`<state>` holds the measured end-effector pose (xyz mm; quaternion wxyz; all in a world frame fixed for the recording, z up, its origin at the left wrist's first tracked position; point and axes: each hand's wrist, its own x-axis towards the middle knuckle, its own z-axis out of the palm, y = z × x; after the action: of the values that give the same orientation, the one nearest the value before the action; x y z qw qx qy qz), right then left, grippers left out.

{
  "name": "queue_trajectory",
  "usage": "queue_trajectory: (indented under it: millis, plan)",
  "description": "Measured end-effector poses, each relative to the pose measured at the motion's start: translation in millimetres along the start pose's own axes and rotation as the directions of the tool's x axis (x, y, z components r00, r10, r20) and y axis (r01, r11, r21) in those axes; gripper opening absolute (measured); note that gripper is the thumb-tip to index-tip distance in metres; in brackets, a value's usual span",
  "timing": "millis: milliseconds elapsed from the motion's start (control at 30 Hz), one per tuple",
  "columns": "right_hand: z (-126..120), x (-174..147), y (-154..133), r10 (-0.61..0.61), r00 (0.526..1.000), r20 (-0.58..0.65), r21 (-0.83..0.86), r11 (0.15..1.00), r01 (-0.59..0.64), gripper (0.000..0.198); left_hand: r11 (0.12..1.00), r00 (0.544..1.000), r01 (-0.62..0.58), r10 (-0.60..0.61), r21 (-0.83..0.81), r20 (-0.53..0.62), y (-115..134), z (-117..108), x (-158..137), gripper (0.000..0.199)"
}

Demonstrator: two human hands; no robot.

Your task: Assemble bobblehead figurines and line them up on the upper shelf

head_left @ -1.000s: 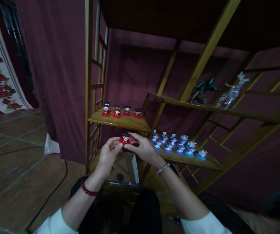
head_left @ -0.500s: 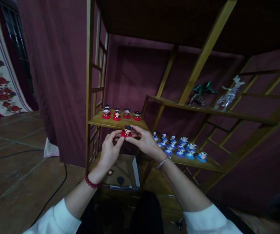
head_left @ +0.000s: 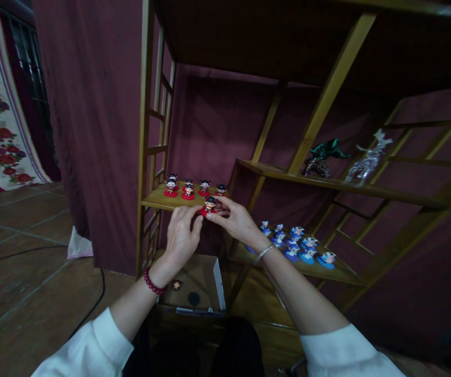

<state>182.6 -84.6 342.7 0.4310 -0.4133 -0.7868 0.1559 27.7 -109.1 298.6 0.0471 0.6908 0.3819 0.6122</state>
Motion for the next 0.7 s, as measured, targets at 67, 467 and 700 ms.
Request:
queue_trajectory:
  millis: [67,467,700]
  plan:
    - [1,3,4,0.006,1.000,-0.001,0.001,1.000,-0.006,0.046,0.999,1.000,-0.025,0.025,0.048,0.003,-1,1,0,0.028]
    - [3,24,29,0.054,0.998,-0.025,-0.069,0.996,-0.056,0.042,0.983,1.000,-0.007,0.008,-0.185,0.003,-9,12,0,0.033]
    - [3,36,33,0.081,0.997,-0.005,-0.076,0.994,-0.081,0.038,0.982,0.999,-0.013,0.020,-0.190,0.036,-12,17,2,0.036]
